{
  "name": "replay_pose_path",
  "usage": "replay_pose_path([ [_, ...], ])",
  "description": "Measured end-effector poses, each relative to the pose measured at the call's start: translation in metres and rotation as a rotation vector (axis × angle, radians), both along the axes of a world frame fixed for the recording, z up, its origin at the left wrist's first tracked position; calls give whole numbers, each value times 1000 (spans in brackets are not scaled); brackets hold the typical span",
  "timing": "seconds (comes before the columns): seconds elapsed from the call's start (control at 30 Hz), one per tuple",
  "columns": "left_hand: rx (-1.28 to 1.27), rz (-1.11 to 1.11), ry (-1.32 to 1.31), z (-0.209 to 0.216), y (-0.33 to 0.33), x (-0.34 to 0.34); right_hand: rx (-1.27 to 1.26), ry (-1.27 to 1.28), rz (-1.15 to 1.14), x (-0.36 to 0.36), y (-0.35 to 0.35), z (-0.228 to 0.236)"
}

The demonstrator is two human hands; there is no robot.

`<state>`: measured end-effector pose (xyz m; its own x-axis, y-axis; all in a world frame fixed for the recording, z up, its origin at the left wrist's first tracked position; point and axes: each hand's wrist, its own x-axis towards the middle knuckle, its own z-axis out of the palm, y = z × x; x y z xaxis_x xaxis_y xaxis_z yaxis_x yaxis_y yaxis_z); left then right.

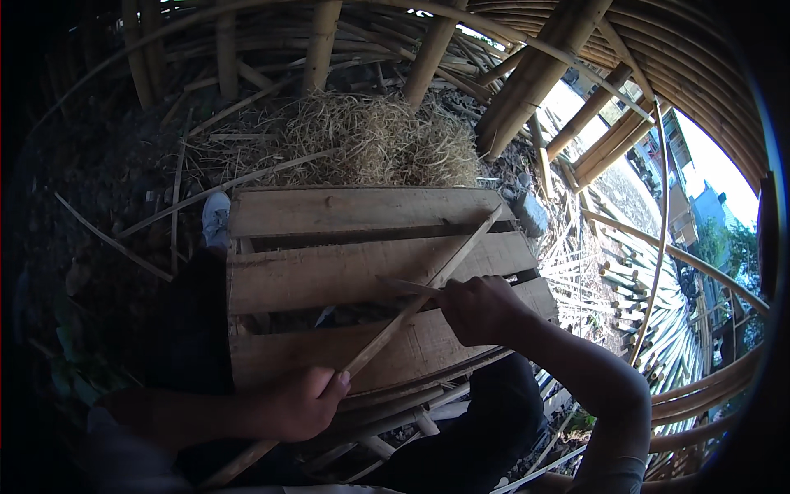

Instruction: The person uses a knife to shave and smooth a thin bamboo stick held against a wooden pallet. The person repeatedly adjusts the stick and continues shaving along its length, producing fine shavings that fall away.

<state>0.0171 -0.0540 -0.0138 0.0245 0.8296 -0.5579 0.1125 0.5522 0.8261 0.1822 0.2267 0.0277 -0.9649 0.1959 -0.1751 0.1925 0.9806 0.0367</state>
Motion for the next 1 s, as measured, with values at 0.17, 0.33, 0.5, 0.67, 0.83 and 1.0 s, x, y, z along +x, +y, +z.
replay_pose_path([
  [0.17,16,7,31,13,1,4,324,-28,-117,22,88,-17],
  [0.33,-112,37,-174,19,2,2,-237,92,58,-6,-52,-3],
  [0.5,-98,98,-156,11,-4,2,144,569,285,11,4,-48],
  [0.67,-130,65,-234,18,0,1,142,644,398,13,1,-50],
  [0.83,-115,152,-267,15,-4,5,-86,791,397,2,-40,-41],
  [1.0,-94,157,-286,15,3,2,-258,369,183,2,-24,-33],
])
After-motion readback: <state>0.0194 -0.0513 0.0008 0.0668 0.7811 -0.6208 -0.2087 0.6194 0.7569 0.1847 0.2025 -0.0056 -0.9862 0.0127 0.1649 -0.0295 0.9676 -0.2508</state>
